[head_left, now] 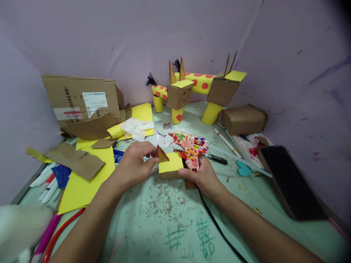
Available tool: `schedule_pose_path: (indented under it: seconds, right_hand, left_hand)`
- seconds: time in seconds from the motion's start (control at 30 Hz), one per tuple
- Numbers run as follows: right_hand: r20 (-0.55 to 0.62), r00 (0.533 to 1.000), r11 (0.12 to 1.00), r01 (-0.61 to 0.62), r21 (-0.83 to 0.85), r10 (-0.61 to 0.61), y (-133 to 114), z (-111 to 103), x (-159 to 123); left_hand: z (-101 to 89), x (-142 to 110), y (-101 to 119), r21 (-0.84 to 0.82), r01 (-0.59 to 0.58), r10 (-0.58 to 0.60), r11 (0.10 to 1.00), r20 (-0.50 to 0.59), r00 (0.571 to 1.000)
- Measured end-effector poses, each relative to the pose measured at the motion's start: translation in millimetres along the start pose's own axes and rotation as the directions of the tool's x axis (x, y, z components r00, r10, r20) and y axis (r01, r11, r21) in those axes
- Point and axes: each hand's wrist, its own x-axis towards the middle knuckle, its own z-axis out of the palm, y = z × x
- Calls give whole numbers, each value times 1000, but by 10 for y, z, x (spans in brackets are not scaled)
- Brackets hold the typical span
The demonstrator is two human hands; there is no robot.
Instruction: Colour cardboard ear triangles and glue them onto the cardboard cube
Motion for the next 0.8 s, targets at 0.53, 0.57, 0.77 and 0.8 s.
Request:
schedule_pose_path:
  seconds: [0.53, 0.57, 0.77, 0.8]
  right_hand:
    - [4, 1000, 1000, -19, 4, 19, -18, 5, -10]
    - [4, 1000, 1000, -18, 4, 18, -12, 4, -13]
    - [12, 1000, 1000, -8, 10, 8, 16, 0, -7]
    - [9, 1000, 1000, -8, 7, 8, 17, -1, -2]
  left_hand:
    - [10, -16, -20, 87, -173, 174, 981, -3, 985]
    - [12, -18, -17, 91, -167, 168, 982, -4, 986]
    - [27, -21, 16, 91, -110, 110, 990, 6, 994]
    - [29, -19, 20, 85, -89, 89, 992, 11, 996]
